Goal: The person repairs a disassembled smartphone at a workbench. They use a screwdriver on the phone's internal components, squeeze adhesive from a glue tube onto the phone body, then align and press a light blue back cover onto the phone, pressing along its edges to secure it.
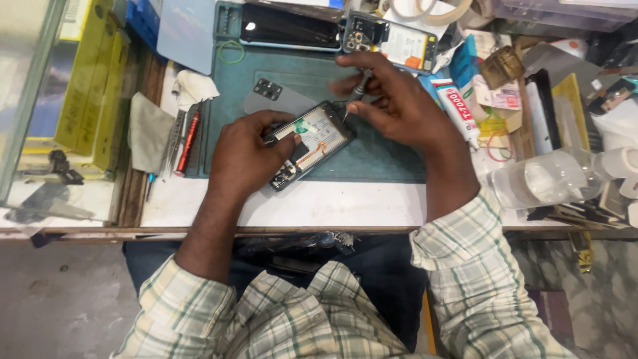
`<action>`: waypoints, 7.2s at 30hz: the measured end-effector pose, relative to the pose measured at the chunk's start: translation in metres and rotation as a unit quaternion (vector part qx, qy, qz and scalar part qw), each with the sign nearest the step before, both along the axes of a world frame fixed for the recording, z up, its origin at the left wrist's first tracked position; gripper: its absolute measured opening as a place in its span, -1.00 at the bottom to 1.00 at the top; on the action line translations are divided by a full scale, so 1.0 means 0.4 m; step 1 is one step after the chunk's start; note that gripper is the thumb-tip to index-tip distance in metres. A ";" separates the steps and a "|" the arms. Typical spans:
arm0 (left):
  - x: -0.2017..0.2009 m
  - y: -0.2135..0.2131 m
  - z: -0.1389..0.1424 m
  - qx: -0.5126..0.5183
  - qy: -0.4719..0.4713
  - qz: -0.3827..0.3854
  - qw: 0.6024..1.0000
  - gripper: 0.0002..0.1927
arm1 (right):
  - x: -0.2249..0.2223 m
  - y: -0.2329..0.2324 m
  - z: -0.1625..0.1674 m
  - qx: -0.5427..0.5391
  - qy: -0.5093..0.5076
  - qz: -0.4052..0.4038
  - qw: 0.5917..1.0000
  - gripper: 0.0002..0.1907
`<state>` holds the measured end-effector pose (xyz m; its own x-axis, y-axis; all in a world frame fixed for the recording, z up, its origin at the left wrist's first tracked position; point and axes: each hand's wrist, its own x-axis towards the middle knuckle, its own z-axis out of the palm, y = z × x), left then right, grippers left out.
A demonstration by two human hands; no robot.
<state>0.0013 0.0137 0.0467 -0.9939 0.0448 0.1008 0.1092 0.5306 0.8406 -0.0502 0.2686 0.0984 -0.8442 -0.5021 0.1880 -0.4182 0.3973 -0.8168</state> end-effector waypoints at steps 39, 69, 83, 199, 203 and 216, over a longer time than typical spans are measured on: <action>0.013 0.002 -0.012 -0.011 0.029 -0.020 0.999 -0.59 | -0.075 0.074 -0.103 0.258 0.146 -0.159 0.942 -0.70; 0.020 -0.021 -0.014 0.170 -0.029 -0.034 0.984 -0.59 | -0.041 0.006 -0.081 0.100 0.022 0.038 0.994 -0.62; 0.022 -0.045 -0.010 0.425 0.011 -0.052 0.904 -0.64 | -0.058 0.011 -0.120 -0.104 -0.179 0.043 0.977 -0.69; 0.052 0.028 -0.003 -0.136 0.362 -0.016 0.922 -0.41 | 0.006 0.003 -0.078 -0.216 0.005 0.044 0.975 -0.74; 0.049 0.028 -0.006 -0.160 0.349 0.021 0.923 -0.39 | 0.022 -0.010 -0.074 -0.180 0.064 0.075 0.979 -0.74; 0.036 0.040 -0.019 -0.184 0.336 0.040 0.923 -0.36 | 0.025 -0.012 -0.058 -0.123 0.120 0.089 0.981 -0.75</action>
<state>0.0157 0.0296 0.0391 -0.7146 0.1280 0.6877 0.4885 0.7950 0.3596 -0.0404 0.2638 0.0751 -0.6635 -0.5517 0.5054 -0.6555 0.1030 -0.7482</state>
